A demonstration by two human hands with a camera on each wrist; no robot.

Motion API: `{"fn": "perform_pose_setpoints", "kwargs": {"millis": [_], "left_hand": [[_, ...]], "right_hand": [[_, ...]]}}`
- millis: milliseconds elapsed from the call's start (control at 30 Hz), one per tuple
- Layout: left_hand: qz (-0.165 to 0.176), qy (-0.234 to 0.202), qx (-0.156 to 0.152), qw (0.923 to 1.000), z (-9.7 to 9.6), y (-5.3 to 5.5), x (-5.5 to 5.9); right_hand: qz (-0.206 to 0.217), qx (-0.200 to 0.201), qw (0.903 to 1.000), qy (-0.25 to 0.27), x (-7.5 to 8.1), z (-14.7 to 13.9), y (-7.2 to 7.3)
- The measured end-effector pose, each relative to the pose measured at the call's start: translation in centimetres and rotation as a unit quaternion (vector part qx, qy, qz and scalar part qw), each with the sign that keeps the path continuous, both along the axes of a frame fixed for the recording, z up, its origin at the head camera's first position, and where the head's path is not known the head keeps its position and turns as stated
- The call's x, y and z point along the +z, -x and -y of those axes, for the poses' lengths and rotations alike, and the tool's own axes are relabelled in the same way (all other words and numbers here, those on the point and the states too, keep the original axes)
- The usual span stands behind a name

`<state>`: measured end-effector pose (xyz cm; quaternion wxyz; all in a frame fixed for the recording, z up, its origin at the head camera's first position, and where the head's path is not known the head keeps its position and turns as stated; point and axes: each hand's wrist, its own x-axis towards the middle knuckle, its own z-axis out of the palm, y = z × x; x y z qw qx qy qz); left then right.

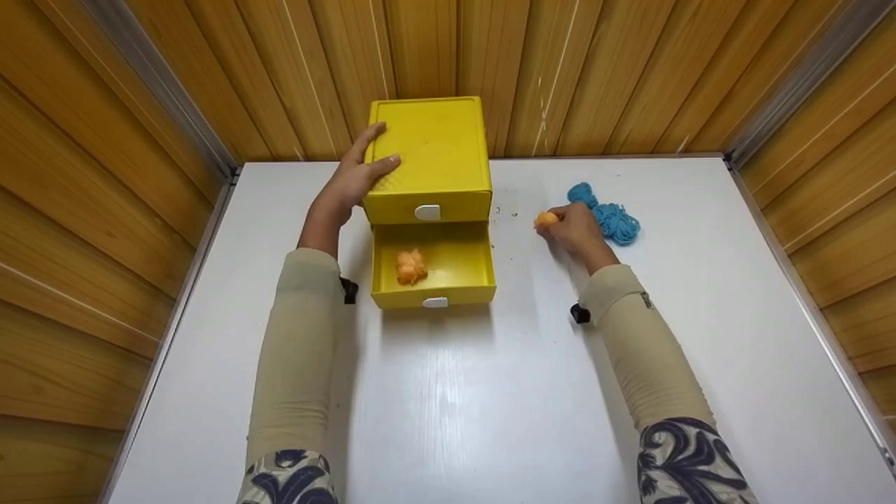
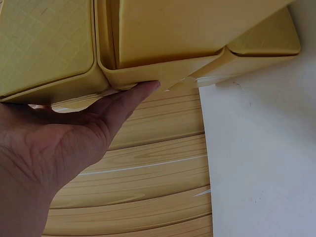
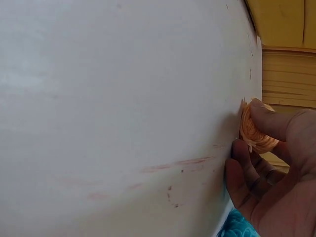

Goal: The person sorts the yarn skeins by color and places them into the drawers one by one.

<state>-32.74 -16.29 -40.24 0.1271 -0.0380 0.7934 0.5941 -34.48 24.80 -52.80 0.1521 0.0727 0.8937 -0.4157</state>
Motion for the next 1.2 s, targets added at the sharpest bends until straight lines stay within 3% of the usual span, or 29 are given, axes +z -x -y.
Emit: {"fn": "perform_pose_setpoints", "kwargs": {"millis": [800,1200], "left_hand": [[0.002,-0.009,-0.001,1.0000,-0.16,-0.17,-0.03],[0.002,-0.004,0.000,1.0000,-0.37,-0.17,0.18]], "right_hand": [[0.011,-0.011,0.9998,0.010,-0.39,-0.44,0.15],[0.028,-0.045,0.9980,0.034,0.21,-0.41,0.18]]}}
